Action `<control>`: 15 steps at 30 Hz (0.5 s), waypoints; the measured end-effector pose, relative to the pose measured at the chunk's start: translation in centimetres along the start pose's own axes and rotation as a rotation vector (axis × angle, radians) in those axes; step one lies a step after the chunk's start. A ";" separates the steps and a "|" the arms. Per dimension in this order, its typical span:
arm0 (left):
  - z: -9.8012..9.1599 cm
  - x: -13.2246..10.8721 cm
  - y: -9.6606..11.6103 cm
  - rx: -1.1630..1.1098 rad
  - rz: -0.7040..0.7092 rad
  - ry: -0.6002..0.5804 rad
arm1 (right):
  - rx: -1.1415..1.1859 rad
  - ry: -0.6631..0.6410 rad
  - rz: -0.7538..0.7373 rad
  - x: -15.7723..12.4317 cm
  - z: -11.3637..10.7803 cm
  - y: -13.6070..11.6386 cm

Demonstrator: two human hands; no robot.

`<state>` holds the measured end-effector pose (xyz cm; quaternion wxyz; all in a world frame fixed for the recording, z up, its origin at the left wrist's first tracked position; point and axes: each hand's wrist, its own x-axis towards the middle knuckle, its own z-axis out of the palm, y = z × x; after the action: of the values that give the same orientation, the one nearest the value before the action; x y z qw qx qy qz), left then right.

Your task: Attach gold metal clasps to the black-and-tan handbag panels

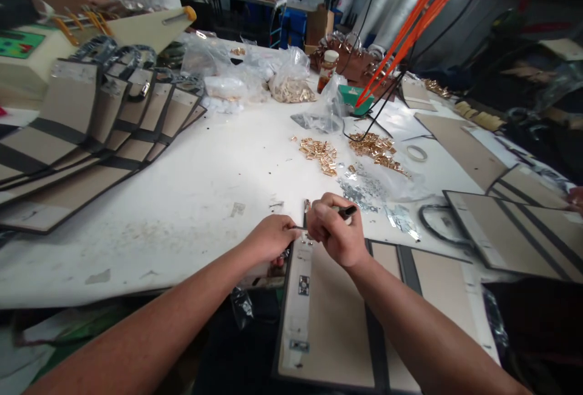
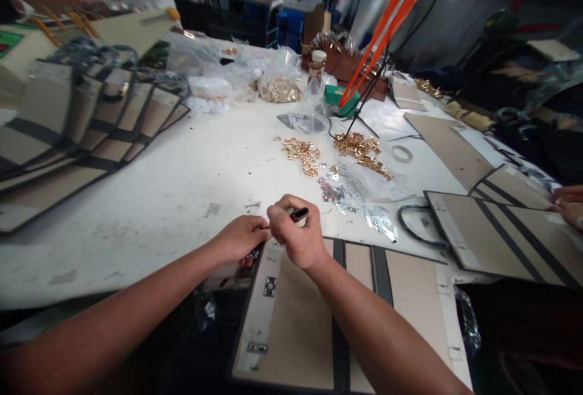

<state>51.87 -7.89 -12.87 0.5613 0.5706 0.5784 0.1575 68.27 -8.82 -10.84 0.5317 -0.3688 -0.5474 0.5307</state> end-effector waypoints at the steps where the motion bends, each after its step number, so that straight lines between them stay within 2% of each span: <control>1: 0.0 0.0 0.0 -0.003 0.005 0.004 | 0.005 -0.005 -0.022 0.0 0.0 -0.1; 5: 0.2 0.0 0.3 0.013 0.017 0.037 | -0.078 0.023 0.036 0.2 0.3 -0.7; 8: 0.2 -0.3 0.5 0.060 0.048 0.063 | -0.334 -0.041 0.092 0.1 -1.0 -1.5; 12: 0.1 -1.0 0.5 0.079 0.126 0.090 | -0.921 -0.103 0.074 -2.0 -5.6 -2.9; 15: 0.7 -1.9 1.6 0.177 0.221 0.079 | -1.058 -0.121 0.084 -4.8 -9.5 -4.7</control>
<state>52.71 -9.37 -10.93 0.4649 0.6715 0.5452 0.1892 79.01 -12.43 -8.39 0.2190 -0.5768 -0.7546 0.2234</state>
